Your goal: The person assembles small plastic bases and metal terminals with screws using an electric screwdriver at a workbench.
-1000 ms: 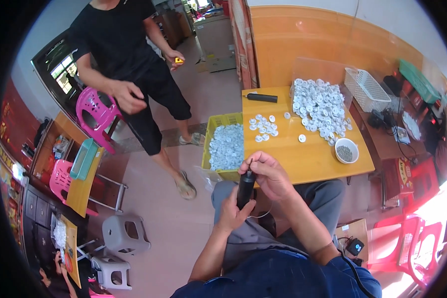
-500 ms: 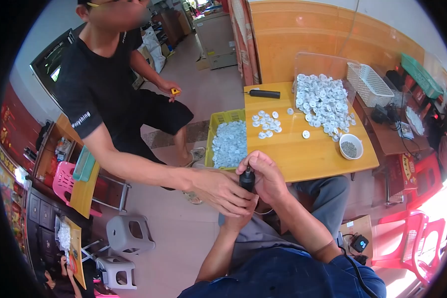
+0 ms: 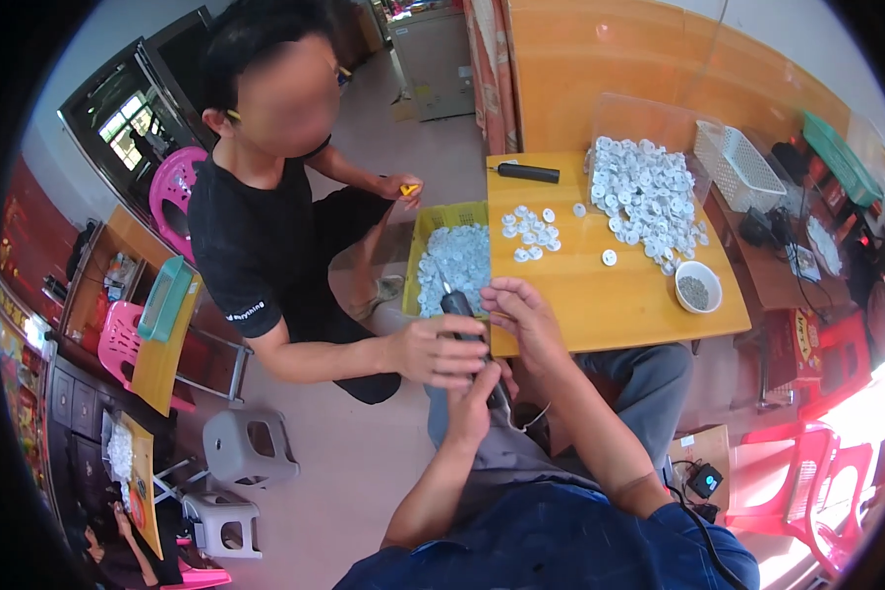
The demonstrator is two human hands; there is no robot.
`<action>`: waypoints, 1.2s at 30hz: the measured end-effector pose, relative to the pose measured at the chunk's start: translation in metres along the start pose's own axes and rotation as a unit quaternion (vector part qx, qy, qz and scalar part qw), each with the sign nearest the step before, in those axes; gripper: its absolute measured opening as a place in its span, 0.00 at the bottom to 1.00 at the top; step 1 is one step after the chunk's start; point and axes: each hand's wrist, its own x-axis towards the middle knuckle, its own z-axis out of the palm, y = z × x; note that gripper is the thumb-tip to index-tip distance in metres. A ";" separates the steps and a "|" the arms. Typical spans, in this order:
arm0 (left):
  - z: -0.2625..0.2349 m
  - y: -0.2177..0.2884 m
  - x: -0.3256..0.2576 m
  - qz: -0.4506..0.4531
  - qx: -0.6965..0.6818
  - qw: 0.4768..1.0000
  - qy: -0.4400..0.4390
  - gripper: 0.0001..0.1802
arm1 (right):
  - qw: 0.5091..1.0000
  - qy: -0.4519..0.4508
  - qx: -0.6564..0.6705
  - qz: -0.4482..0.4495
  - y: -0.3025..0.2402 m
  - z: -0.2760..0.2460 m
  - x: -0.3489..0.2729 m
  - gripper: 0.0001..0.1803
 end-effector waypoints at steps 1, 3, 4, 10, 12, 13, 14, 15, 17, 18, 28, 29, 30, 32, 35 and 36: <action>-0.004 0.004 0.005 0.002 -0.037 0.999 -0.030 0.09 | 0.999 -0.002 -0.042 -0.023 0.005 -0.012 0.001 0.14; 0.003 0.006 0.011 -0.003 -0.067 0.998 -0.005 0.15 | 0.987 0.039 -0.130 -0.089 0.019 -0.057 0.005 0.11; -0.004 0.007 0.015 0.005 -0.062 0.997 -0.037 0.20 | 0.963 0.059 -0.212 -0.155 0.022 -0.073 0.006 0.08; -0.016 -0.014 0.022 -0.013 -0.013 1.000 0.022 0.38 | 0.811 0.158 -0.524 -0.208 0.011 -0.130 0.009 0.08; -0.020 -0.033 0.026 -0.001 0.008 1.000 0.030 0.39 | 0.786 0.162 -0.559 -0.211 0.013 -0.141 0.013 0.09; -0.025 -0.041 0.026 0.014 0.039 0.998 0.041 0.39 | 0.757 0.158 -0.596 -0.216 0.014 -0.142 0.015 0.10; -0.032 -0.046 0.026 0.003 0.027 0.999 0.045 0.40 | 0.727 0.152 -0.632 -0.221 0.014 -0.143 0.016 0.11; -0.038 -0.054 0.029 0.008 0.016 0.998 0.061 0.41 | 0.724 0.148 -0.637 -0.218 0.015 -0.144 0.016 0.11; -0.047 -0.055 0.026 0.002 0.023 0.995 0.095 0.41 | 0.718 0.137 -0.635 -0.252 0.015 -0.137 0.012 0.12; -0.048 -0.059 0.025 0.001 0.018 0.994 0.103 0.41 | 0.718 0.128 -0.638 -0.248 0.016 -0.135 0.011 0.12; -0.046 -0.073 0.014 0.074 0.239 0.963 0.104 0.44 | 0.683 0.133 -0.665 -0.272 0.020 -0.139 0.020 0.11; -0.047 -0.071 0.014 0.076 0.250 0.960 0.100 0.44 | 0.685 0.142 -0.661 -0.271 0.021 -0.139 0.021 0.10; -0.048 -0.070 0.015 0.077 0.262 0.957 0.096 0.43 | 0.685 0.136 -0.662 -0.272 0.022 -0.139 0.022 0.10; -0.051 -0.069 0.016 0.077 0.261 0.957 0.101 0.42 | 0.681 0.153 -0.662 -0.274 0.023 -0.138 0.022 0.10; -0.052 -0.063 0.019 0.102 0.323 0.936 0.094 0.38 | 0.685 0.154 -0.661 -0.266 0.023 -0.139 0.022 0.10; -0.052 -0.060 0.020 0.127 0.383 0.911 0.084 0.36 | 0.684 0.152 -0.662 -0.266 0.023 -0.139 0.022 0.10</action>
